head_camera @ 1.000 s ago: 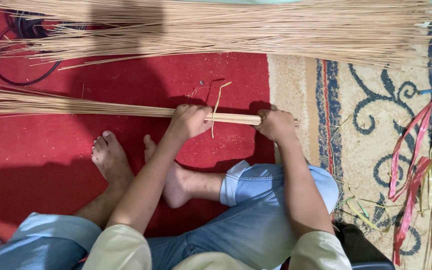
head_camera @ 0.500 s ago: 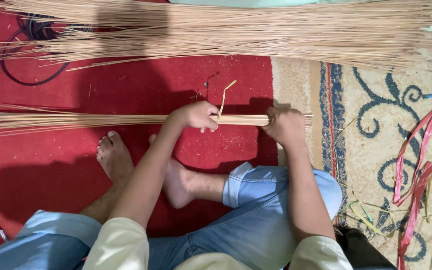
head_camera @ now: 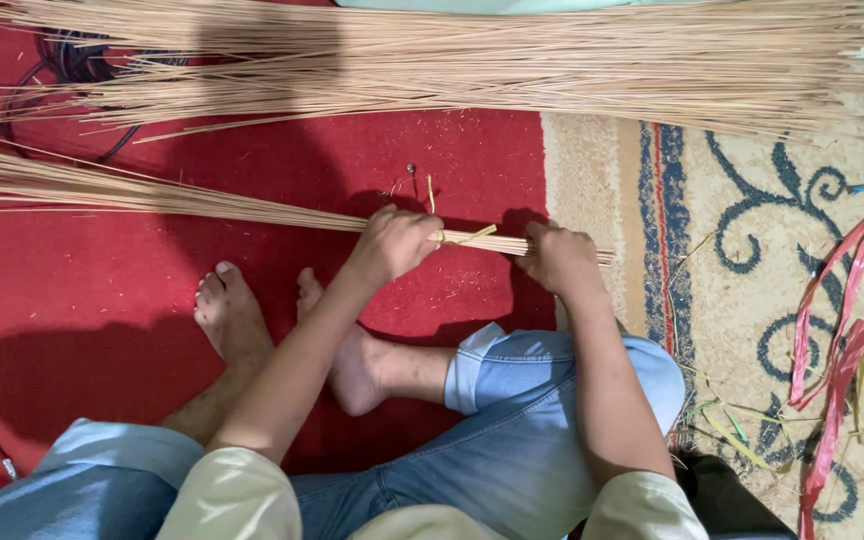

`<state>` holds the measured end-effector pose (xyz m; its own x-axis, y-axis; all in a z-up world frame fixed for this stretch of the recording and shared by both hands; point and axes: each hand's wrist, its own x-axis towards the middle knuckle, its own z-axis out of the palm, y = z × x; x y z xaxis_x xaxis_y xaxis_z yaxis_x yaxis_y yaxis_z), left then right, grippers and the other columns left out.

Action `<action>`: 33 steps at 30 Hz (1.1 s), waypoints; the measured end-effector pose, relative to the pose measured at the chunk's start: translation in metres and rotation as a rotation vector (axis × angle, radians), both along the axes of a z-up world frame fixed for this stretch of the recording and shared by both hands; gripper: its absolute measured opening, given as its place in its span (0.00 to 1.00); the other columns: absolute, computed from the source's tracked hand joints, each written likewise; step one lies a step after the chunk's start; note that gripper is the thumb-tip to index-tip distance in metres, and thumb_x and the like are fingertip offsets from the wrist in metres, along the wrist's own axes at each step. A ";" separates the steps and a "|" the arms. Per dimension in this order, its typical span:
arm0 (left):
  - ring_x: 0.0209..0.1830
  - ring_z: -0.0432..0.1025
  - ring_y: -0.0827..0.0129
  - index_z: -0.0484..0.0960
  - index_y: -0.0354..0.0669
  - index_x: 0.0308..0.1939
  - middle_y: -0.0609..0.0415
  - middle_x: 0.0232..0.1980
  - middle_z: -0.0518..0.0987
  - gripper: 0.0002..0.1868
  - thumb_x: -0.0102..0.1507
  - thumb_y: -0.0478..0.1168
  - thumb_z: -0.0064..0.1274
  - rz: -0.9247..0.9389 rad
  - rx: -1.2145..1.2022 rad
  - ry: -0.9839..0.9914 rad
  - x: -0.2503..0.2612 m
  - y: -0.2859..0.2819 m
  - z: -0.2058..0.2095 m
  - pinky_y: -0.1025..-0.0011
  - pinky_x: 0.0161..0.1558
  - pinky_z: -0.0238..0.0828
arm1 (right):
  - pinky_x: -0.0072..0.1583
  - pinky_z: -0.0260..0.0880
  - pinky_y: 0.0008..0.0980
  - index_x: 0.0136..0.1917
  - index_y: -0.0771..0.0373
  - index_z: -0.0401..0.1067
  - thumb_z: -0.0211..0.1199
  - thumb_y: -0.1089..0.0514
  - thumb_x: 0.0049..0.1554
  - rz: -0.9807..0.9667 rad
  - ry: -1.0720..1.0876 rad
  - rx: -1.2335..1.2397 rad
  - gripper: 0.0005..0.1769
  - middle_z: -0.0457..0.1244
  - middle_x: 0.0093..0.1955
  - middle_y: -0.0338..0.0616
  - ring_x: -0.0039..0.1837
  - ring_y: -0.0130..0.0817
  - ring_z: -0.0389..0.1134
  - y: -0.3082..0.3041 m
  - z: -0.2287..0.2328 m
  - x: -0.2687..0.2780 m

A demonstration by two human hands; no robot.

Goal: The person assembles a bundle of wooden sticks and ties them together with a strip to make a broom.

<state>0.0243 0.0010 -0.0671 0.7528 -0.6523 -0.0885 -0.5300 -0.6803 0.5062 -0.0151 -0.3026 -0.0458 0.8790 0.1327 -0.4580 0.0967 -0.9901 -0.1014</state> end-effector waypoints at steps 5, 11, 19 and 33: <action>0.48 0.78 0.60 0.80 0.52 0.53 0.54 0.46 0.84 0.11 0.67 0.44 0.53 -0.028 0.033 -0.291 -0.017 -0.002 -0.047 0.61 0.49 0.71 | 0.65 0.65 0.52 0.65 0.54 0.63 0.70 0.43 0.51 0.031 -0.085 -0.041 0.34 0.62 0.61 0.48 0.66 0.51 0.64 0.010 -0.037 -0.018; 0.54 0.73 0.57 0.78 0.47 0.58 0.50 0.53 0.81 0.19 0.66 0.48 0.54 -0.044 -0.030 -0.322 -0.025 0.004 -0.053 0.59 0.50 0.71 | 0.68 0.57 0.54 0.67 0.51 0.62 0.72 0.46 0.50 0.213 -0.321 0.019 0.36 0.55 0.65 0.47 0.68 0.56 0.56 0.055 -0.003 -0.027; 0.46 0.76 0.55 0.80 0.47 0.50 0.52 0.43 0.81 0.10 0.66 0.35 0.50 0.032 -0.225 -0.196 -0.015 0.006 -0.071 0.61 0.47 0.74 | 0.62 0.62 0.44 0.58 0.45 0.75 0.68 0.48 0.54 0.553 -0.496 0.279 0.18 0.60 0.59 0.40 0.61 0.43 0.61 0.084 -0.047 -0.015; 0.40 0.73 0.55 0.74 0.45 0.35 0.53 0.36 0.71 0.05 0.62 0.36 0.55 0.093 -0.232 -0.165 0.005 -0.008 -0.087 0.61 0.40 0.73 | 0.67 0.67 0.50 0.44 0.52 0.73 0.61 0.46 0.62 0.462 -0.624 0.467 0.10 0.58 0.48 0.43 0.57 0.49 0.66 0.100 -0.054 -0.021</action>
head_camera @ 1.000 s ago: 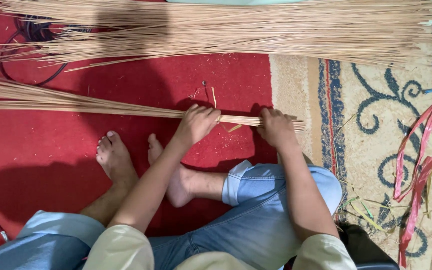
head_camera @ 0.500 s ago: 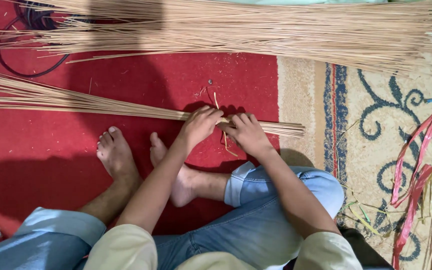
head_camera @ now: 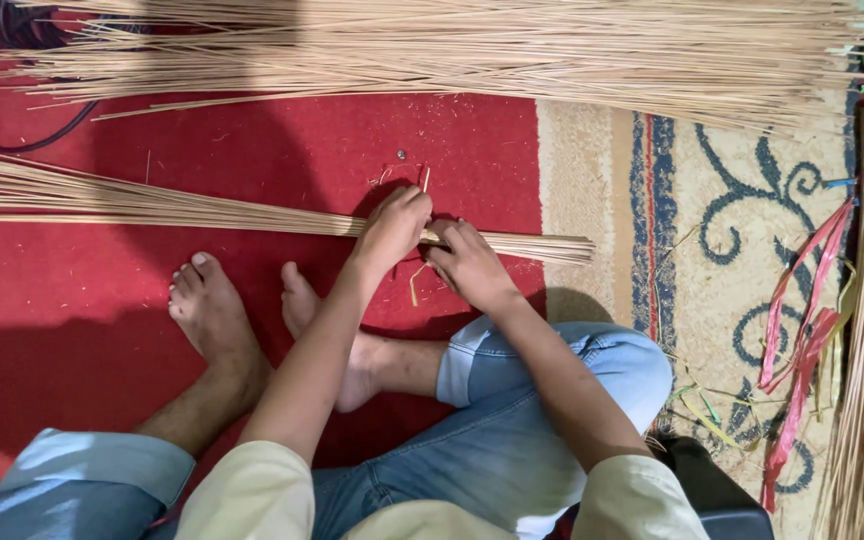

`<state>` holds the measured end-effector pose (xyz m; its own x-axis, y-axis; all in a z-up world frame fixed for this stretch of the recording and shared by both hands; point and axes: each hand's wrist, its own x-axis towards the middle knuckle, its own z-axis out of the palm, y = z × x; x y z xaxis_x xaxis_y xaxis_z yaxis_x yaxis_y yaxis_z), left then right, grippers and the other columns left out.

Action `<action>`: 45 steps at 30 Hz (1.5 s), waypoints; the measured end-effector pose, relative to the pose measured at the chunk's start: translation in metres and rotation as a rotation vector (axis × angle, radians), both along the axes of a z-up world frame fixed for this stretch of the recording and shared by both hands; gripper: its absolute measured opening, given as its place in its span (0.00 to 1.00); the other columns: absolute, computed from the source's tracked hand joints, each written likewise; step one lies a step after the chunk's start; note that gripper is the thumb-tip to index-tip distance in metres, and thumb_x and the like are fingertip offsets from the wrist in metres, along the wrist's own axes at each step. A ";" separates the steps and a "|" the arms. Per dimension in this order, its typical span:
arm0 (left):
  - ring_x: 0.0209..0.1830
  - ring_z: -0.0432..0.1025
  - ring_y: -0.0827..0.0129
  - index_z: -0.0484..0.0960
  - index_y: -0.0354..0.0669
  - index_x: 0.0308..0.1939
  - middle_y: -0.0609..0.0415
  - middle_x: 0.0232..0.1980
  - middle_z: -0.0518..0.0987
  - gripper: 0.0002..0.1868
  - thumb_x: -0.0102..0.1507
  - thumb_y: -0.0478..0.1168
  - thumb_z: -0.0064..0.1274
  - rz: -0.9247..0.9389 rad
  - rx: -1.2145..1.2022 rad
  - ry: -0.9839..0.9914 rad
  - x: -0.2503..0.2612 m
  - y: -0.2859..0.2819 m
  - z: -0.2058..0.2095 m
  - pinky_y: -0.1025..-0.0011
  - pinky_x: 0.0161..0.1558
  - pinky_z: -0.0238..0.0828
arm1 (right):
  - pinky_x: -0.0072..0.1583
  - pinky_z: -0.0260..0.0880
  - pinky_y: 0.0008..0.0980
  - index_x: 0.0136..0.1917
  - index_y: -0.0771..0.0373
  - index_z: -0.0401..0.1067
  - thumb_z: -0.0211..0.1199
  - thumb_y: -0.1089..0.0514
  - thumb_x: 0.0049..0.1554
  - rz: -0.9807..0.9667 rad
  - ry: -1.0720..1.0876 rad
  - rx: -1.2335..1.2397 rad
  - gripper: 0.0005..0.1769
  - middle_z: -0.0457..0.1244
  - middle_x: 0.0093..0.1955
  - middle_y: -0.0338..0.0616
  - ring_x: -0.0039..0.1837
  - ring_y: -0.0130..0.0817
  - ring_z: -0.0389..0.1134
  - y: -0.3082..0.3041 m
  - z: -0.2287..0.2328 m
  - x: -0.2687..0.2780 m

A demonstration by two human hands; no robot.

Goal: The person assembles a bundle of wooden sticks and ties them together with a strip to make a broom.

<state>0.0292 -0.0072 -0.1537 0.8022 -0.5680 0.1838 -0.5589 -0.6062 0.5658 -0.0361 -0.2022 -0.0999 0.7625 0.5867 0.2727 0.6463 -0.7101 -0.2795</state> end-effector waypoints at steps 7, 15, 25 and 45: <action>0.38 0.72 0.52 0.72 0.42 0.33 0.52 0.35 0.70 0.07 0.61 0.33 0.56 0.077 -0.053 0.027 0.005 -0.007 -0.015 0.59 0.40 0.70 | 0.67 0.60 0.45 0.46 0.51 0.72 0.53 0.46 0.67 0.077 -0.002 0.020 0.12 0.66 0.62 0.36 0.70 0.40 0.62 -0.004 0.008 -0.001; 0.39 0.73 0.42 0.73 0.40 0.36 0.44 0.34 0.72 0.08 0.59 0.32 0.58 0.055 -0.198 0.085 0.008 -0.010 -0.026 0.52 0.43 0.70 | 0.54 0.71 0.48 0.49 0.47 0.73 0.63 0.51 0.63 -0.443 0.749 0.410 0.02 0.70 0.42 0.46 0.53 0.52 0.73 0.024 0.009 -0.024; 0.41 0.72 0.49 0.70 0.44 0.32 0.49 0.34 0.71 0.09 0.59 0.35 0.57 0.146 -0.096 0.086 0.004 -0.017 -0.016 0.58 0.45 0.70 | 0.55 0.61 0.30 0.42 0.61 0.71 0.57 0.71 0.62 -0.662 0.838 1.075 0.09 0.66 0.37 0.38 0.46 0.30 0.65 0.039 -0.074 -0.049; 0.42 0.73 0.46 0.72 0.43 0.34 0.47 0.35 0.71 0.10 0.56 0.32 0.60 0.085 -0.121 0.043 0.006 -0.012 -0.010 0.56 0.45 0.72 | 0.61 0.68 0.46 0.45 0.59 0.71 0.58 0.62 0.65 -0.488 0.553 0.659 0.06 0.68 0.35 0.43 0.45 0.45 0.71 0.014 -0.010 -0.006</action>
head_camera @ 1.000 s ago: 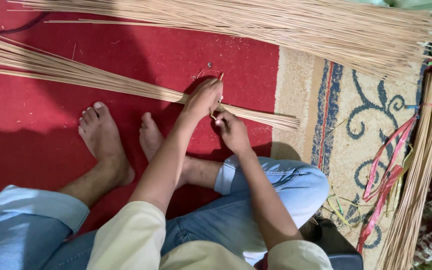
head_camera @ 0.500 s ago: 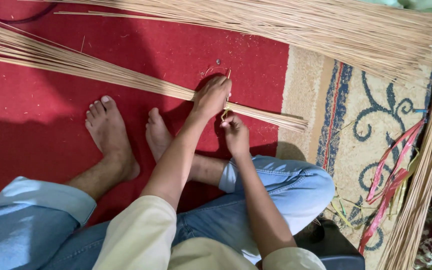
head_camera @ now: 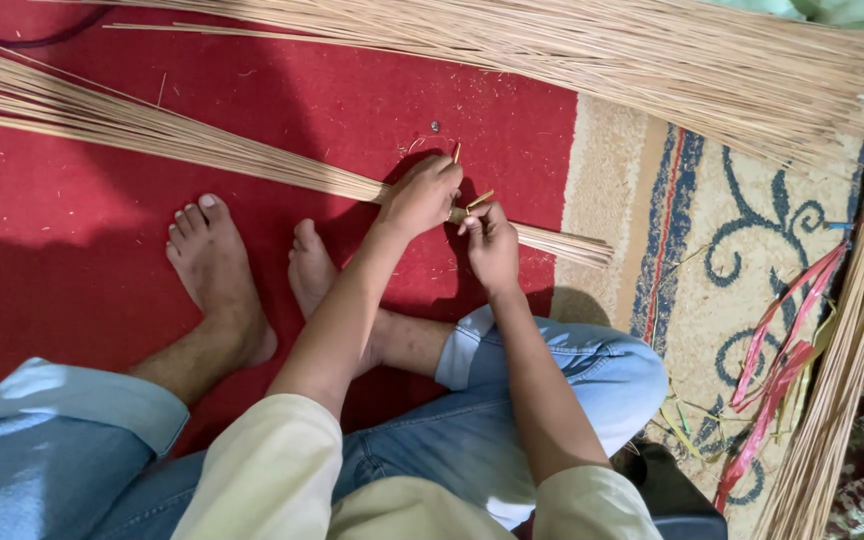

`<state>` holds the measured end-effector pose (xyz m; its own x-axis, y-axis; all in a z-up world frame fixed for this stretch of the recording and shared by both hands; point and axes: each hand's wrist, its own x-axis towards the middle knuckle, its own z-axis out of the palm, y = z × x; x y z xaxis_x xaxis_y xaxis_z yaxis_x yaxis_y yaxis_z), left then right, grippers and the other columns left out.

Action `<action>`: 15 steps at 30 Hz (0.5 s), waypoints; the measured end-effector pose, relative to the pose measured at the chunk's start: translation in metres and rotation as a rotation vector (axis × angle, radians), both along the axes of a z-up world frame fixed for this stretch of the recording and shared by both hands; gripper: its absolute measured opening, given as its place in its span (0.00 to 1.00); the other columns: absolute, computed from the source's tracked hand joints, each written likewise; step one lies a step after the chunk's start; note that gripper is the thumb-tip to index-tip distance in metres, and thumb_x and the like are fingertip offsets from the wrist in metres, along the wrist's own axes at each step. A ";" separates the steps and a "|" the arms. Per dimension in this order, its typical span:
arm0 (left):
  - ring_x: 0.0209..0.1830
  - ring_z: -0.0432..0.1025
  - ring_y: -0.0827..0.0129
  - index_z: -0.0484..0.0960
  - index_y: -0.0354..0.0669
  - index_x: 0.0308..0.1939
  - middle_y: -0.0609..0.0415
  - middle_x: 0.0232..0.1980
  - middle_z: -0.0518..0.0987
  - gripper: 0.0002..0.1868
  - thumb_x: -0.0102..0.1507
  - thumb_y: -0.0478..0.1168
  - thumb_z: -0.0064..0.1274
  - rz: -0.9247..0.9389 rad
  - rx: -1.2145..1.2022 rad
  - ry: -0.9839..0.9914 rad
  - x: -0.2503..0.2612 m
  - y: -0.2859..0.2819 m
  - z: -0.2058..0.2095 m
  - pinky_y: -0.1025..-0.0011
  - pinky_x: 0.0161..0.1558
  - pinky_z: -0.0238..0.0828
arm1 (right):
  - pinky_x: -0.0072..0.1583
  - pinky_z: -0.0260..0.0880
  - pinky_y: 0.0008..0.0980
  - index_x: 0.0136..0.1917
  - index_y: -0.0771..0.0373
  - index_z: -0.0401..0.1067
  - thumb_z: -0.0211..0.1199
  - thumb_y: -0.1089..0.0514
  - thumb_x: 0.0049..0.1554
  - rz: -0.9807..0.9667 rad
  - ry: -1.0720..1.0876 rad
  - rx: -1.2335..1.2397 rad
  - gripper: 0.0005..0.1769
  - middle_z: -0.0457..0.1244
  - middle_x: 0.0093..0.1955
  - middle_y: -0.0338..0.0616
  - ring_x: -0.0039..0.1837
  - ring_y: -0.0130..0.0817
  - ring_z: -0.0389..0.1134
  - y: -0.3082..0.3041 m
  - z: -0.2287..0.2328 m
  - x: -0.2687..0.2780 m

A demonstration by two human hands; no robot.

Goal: The person assembles a bundle of wooden sticks and ties them together with a strip to make a broom.

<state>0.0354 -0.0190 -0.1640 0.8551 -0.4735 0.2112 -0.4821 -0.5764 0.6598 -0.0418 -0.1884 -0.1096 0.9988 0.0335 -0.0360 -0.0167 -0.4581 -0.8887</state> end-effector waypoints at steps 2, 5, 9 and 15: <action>0.42 0.73 0.46 0.73 0.43 0.35 0.47 0.34 0.71 0.10 0.56 0.32 0.60 -0.016 -0.049 0.043 0.004 0.002 -0.003 0.56 0.44 0.72 | 0.59 0.68 0.44 0.45 0.60 0.70 0.58 0.62 0.65 -0.054 0.017 0.014 0.05 0.68 0.34 0.43 0.43 0.44 0.71 0.006 0.005 0.004; 0.42 0.74 0.43 0.74 0.41 0.35 0.45 0.34 0.73 0.11 0.54 0.32 0.62 -0.056 -0.109 0.142 0.010 0.009 0.006 0.53 0.45 0.71 | 0.55 0.69 0.42 0.46 0.60 0.70 0.58 0.62 0.66 -0.105 0.029 0.026 0.05 0.67 0.32 0.43 0.40 0.42 0.70 0.007 0.000 0.008; 0.42 0.74 0.44 0.73 0.42 0.34 0.47 0.34 0.73 0.14 0.53 0.34 0.65 -0.135 -0.084 0.232 0.019 0.011 0.006 0.54 0.45 0.71 | 0.53 0.69 0.42 0.47 0.59 0.70 0.58 0.61 0.65 -0.142 0.052 0.019 0.03 0.67 0.31 0.43 0.40 0.44 0.71 0.010 -0.001 0.007; 0.40 0.73 0.51 0.72 0.46 0.34 0.51 0.34 0.70 0.11 0.56 0.36 0.61 -0.051 0.143 -0.019 0.009 -0.001 -0.036 0.59 0.42 0.71 | 0.50 0.69 0.47 0.49 0.58 0.69 0.55 0.59 0.66 -0.248 0.116 -0.053 0.04 0.69 0.33 0.46 0.43 0.52 0.72 0.030 0.014 -0.011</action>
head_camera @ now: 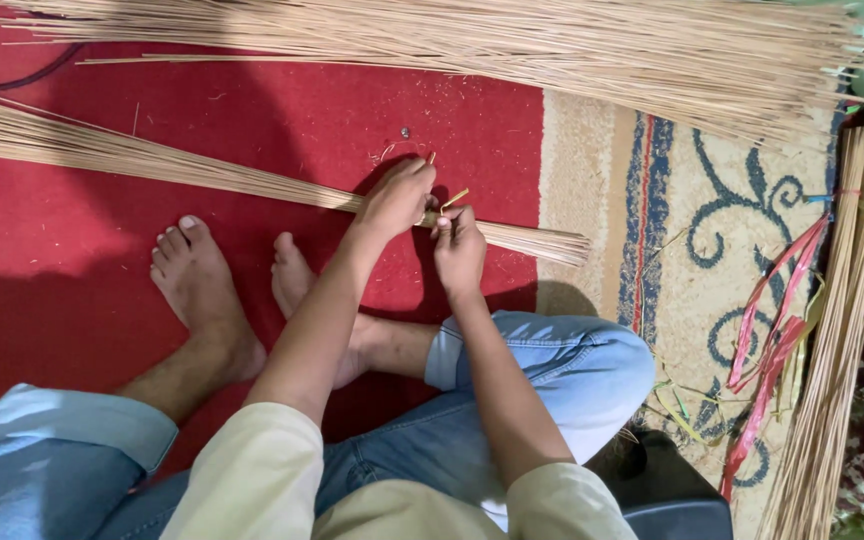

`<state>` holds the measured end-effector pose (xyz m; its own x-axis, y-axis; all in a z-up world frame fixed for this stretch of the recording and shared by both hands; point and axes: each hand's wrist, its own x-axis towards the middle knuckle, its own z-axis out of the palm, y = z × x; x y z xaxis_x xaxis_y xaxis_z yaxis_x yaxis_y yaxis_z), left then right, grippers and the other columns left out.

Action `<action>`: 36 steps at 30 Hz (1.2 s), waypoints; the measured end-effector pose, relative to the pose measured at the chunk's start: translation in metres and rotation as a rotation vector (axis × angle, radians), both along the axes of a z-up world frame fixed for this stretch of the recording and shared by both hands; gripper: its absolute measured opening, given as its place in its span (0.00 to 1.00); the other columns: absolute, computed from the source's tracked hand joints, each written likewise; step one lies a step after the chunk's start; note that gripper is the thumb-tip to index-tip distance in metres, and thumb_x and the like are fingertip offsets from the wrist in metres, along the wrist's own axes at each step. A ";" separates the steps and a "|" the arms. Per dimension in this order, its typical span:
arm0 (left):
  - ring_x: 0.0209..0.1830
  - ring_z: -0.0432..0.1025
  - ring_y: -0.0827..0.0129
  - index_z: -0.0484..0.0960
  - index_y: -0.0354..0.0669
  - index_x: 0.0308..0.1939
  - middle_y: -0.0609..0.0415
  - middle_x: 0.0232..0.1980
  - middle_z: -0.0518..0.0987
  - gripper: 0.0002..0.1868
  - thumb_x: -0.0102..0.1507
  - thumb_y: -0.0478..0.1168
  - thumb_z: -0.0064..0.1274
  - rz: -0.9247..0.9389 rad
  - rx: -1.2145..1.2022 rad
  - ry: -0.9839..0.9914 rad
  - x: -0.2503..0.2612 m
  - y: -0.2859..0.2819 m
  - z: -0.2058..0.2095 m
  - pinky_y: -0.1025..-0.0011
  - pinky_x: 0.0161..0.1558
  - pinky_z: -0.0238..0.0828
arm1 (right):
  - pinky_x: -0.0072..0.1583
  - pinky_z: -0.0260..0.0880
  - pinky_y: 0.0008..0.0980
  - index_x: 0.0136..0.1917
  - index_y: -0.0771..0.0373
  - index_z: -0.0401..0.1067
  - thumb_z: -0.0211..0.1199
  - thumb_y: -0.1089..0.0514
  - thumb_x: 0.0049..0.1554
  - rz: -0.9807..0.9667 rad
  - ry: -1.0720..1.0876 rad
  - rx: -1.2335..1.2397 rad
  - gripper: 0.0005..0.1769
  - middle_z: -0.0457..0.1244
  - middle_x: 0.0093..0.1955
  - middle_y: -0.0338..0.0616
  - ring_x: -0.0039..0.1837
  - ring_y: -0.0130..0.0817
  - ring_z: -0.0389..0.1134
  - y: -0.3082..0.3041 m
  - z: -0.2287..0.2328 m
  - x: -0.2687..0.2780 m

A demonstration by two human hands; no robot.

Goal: The person assembles a bundle of wooden sticks and ties them together with a strip to make a broom.

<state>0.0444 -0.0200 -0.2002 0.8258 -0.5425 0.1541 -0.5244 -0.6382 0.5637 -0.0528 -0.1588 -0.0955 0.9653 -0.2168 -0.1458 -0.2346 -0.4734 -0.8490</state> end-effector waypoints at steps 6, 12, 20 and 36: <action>0.42 0.73 0.51 0.71 0.45 0.35 0.50 0.36 0.70 0.12 0.56 0.36 0.61 0.015 -0.003 -0.006 0.000 0.001 0.012 0.58 0.42 0.72 | 0.49 0.69 0.46 0.48 0.58 0.69 0.55 0.59 0.66 0.023 0.019 0.005 0.04 0.69 0.33 0.45 0.42 0.50 0.72 -0.007 -0.001 0.004; 0.42 0.73 0.50 0.70 0.44 0.35 0.50 0.36 0.69 0.11 0.56 0.34 0.59 0.043 -0.006 0.004 -0.006 0.002 0.025 0.58 0.43 0.70 | 0.55 0.67 0.33 0.44 0.60 0.73 0.60 0.64 0.64 0.208 -0.033 0.262 0.05 0.69 0.34 0.40 0.43 0.33 0.68 -0.027 -0.003 0.011; 0.42 0.71 0.43 0.69 0.41 0.36 0.44 0.37 0.69 0.15 0.57 0.38 0.62 0.002 0.008 0.000 -0.006 0.000 0.059 0.53 0.43 0.69 | 0.59 0.70 0.50 0.44 0.56 0.76 0.69 0.58 0.58 0.364 -0.076 -0.041 0.03 0.69 0.40 0.48 0.51 0.55 0.72 -0.022 0.000 -0.019; 0.41 0.69 0.45 0.70 0.39 0.35 0.46 0.37 0.68 0.13 0.61 0.39 0.60 0.025 0.054 0.002 -0.007 -0.007 0.060 0.54 0.44 0.67 | 0.71 0.60 0.51 0.42 0.64 0.70 0.58 0.73 0.60 -0.038 0.021 0.605 0.07 0.67 0.34 0.46 0.52 0.40 0.70 -0.014 -0.090 -0.046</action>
<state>0.0376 -0.0270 -0.1404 0.8393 -0.5293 0.1241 -0.5072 -0.6803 0.5291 -0.0990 -0.1729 -0.1858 0.9540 -0.1236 -0.2733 -0.2618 0.1011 -0.9598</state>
